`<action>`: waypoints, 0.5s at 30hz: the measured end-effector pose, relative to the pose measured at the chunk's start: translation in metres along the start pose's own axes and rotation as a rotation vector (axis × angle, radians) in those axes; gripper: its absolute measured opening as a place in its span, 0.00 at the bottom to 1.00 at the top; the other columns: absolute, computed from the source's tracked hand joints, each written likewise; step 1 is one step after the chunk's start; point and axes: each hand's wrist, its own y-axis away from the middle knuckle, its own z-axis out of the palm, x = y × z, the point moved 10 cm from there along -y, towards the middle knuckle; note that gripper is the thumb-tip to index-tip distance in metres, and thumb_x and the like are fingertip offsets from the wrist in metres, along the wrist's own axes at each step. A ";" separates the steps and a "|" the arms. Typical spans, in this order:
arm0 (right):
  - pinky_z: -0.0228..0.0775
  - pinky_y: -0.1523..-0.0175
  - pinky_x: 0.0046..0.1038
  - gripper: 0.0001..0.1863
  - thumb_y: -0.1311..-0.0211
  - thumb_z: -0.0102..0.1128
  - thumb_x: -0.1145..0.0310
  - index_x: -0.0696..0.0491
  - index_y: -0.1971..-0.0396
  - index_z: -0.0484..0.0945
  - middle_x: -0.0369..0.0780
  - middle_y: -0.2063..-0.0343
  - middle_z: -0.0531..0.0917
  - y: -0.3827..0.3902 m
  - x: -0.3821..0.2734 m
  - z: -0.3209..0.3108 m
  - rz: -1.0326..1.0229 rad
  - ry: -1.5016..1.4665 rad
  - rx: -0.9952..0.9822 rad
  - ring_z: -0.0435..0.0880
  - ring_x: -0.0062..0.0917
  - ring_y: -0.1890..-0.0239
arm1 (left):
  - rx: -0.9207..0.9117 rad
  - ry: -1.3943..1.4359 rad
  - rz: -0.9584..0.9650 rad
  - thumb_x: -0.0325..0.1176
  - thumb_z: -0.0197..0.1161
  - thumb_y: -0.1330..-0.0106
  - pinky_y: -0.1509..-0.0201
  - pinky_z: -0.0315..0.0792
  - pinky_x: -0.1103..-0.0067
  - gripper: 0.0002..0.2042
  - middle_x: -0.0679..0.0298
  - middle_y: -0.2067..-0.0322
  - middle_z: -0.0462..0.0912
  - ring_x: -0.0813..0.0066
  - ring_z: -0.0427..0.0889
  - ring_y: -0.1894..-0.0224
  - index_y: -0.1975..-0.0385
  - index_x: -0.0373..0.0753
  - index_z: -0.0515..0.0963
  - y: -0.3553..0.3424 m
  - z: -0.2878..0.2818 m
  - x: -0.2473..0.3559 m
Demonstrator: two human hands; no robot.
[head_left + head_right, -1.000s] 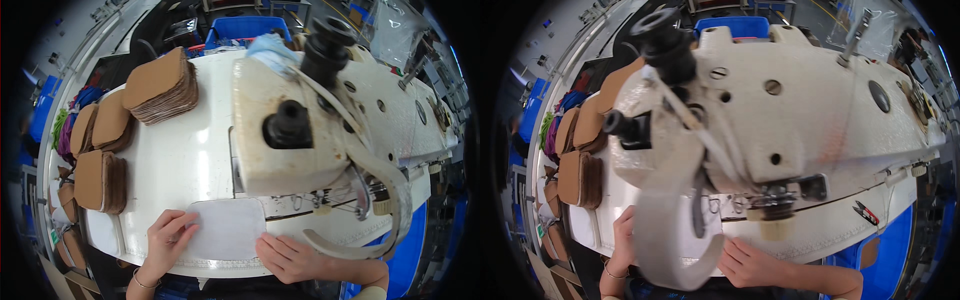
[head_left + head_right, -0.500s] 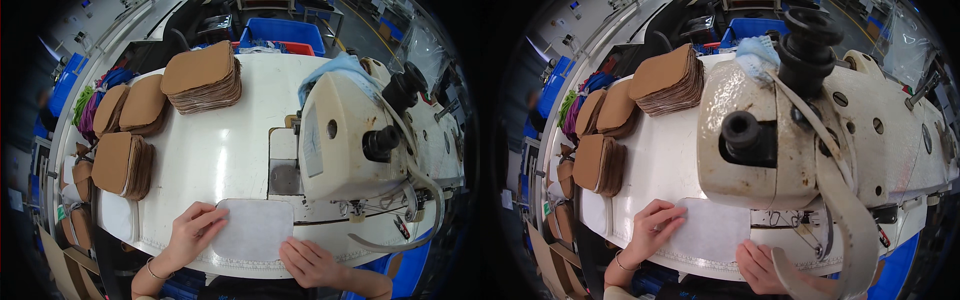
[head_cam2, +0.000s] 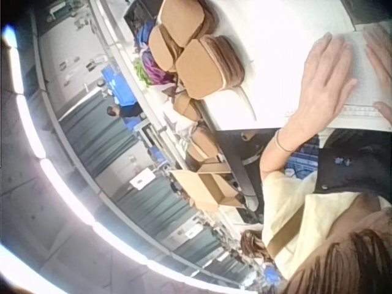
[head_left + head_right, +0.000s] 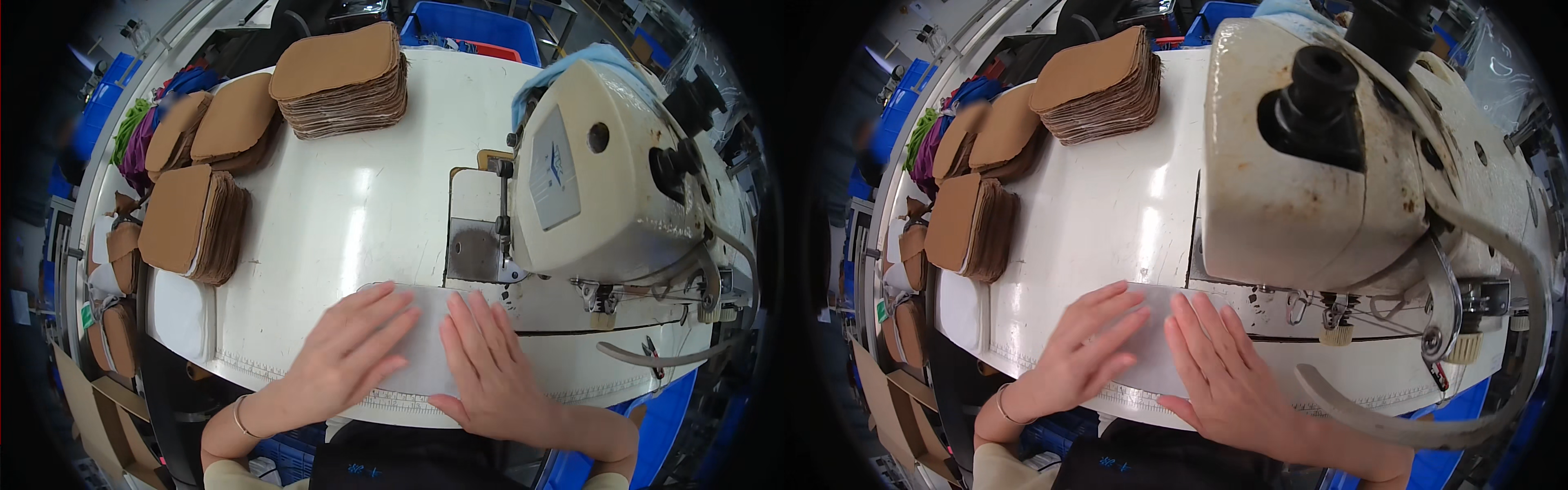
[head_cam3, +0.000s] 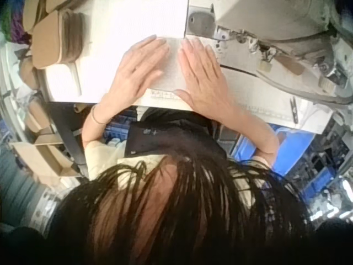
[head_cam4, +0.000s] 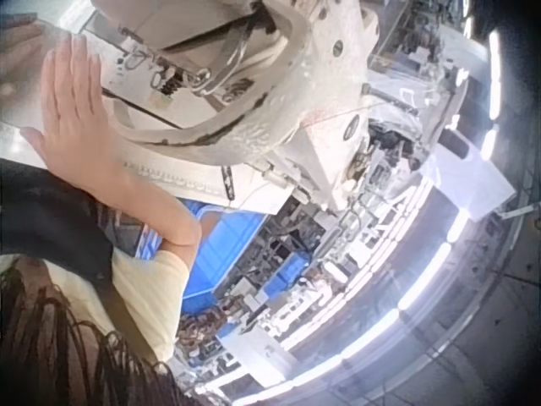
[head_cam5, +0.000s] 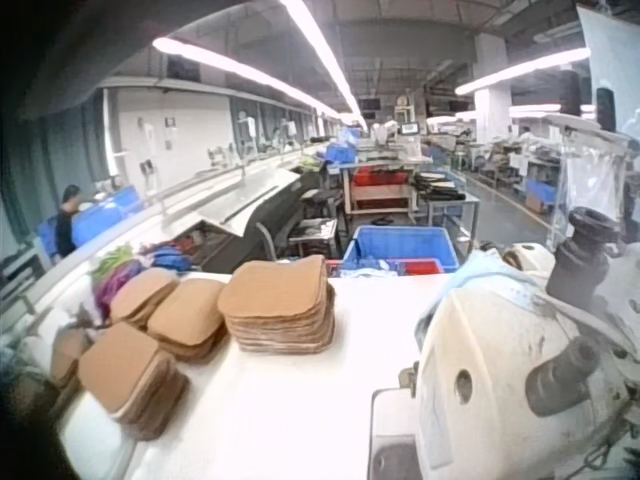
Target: The person pairs white lining sheets with brown leather pieces and stitches them together along the edges using a sewing machine.
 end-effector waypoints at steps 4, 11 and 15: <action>0.49 0.29 0.45 0.41 0.41 0.58 0.51 0.71 0.40 0.61 0.58 0.36 0.61 -0.022 0.009 0.019 0.004 -0.049 -0.024 0.57 0.48 0.31 | -0.155 -0.065 -0.081 0.36 0.62 0.37 0.28 0.52 0.63 0.33 0.50 0.32 0.58 0.54 0.56 0.29 0.34 0.29 0.59 0.001 0.037 -0.014; 0.46 0.29 0.47 0.43 0.42 0.60 0.49 0.73 0.42 0.61 0.62 0.37 0.60 -0.019 0.003 0.016 -0.058 -0.039 -0.046 0.57 0.53 0.32 | 0.138 -0.088 -0.213 0.26 0.64 0.39 0.43 0.69 0.70 0.16 0.54 0.47 0.75 0.59 0.75 0.46 0.50 0.35 0.77 0.051 -0.051 -0.050; 0.39 0.29 0.54 0.47 0.43 0.60 0.49 0.75 0.40 0.56 0.70 0.39 0.56 -0.012 -0.003 0.004 -0.117 -0.097 0.067 0.52 0.62 0.32 | 0.772 -0.365 -0.354 0.19 0.67 0.44 0.60 0.74 0.78 0.06 0.60 0.64 0.79 0.70 0.79 0.63 0.66 0.33 0.82 0.104 -0.177 -0.058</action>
